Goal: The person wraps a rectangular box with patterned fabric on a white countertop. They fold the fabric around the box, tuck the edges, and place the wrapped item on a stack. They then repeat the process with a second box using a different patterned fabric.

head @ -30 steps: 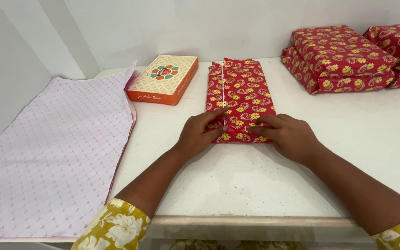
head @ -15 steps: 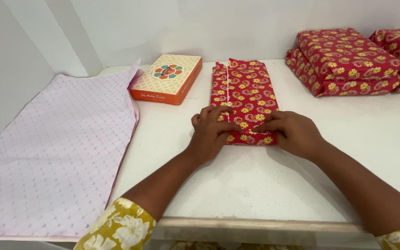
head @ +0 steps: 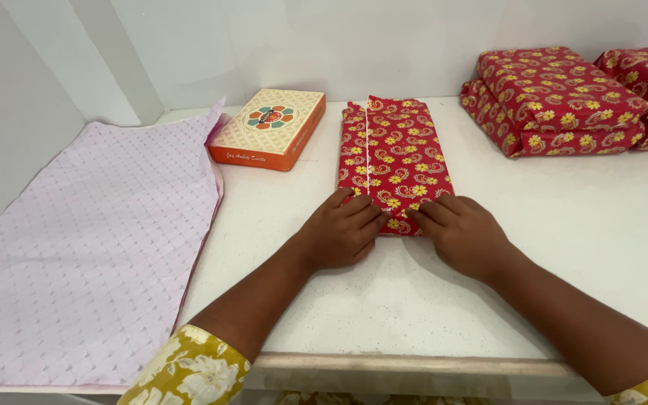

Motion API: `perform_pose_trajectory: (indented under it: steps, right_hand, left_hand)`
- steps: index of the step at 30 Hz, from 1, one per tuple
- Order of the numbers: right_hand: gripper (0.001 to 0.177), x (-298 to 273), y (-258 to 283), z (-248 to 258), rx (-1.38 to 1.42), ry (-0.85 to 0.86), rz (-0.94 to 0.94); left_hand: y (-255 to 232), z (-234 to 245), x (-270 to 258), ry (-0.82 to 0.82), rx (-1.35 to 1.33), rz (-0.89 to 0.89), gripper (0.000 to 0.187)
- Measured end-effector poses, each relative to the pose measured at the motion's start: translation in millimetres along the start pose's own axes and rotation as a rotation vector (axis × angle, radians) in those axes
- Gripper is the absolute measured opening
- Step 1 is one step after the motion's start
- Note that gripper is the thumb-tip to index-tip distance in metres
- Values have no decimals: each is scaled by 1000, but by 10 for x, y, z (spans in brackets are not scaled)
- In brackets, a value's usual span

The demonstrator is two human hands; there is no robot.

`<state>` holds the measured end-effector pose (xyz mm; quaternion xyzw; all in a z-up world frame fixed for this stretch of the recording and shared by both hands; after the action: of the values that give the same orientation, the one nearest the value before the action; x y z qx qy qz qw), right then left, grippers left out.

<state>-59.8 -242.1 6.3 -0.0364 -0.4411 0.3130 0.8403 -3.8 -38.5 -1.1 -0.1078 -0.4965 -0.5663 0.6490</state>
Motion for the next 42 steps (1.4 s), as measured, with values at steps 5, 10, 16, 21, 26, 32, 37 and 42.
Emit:
perform_pose_trajectory:
  steps: [5,10,16,21,26,32,37,42]
  right_hand:
    - [47,21,149,6,-33,28,-40]
    - [47,105,238,70,-38,61,-35]
    - [46,241,229,126,24,123,-150]
    - [42,337,217,177,53,143,-182]
    - [52,389,203,95,23,245,-151]
    - [57,422,204,-116,-24,309,-110]
    - [65,418,328,-276,-145,319,-2]
    - [69,379,392,-293,-172,267,36]
  left_hand:
    - [139,189,69,2,-268,113,54]
    - [247,159,25,38,-393,409,42]
    - [284,82,-18,11,-435,533,39]
    - [352,35,-46,46,-589,791,37]
    - [394,-43,-104,175,-690,1087,31]
    - [416,-154,-187,100,-817,1213,30]
    - [446,-278,-284,-77,-813,1242,40]
    - [429,-333,-301,-123,-680,1242,41]
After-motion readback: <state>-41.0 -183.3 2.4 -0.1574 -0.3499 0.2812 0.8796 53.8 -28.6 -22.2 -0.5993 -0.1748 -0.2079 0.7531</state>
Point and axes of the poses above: each hand's wrist, its own x-axis towards the middle knuckle, its own z-axis out of the back of the hand, y = z × x, the point moved 4 cm from there along x, towards the middle knuckle, and after that the axes turned 13 degrees about -y, right-handed, at the moved point
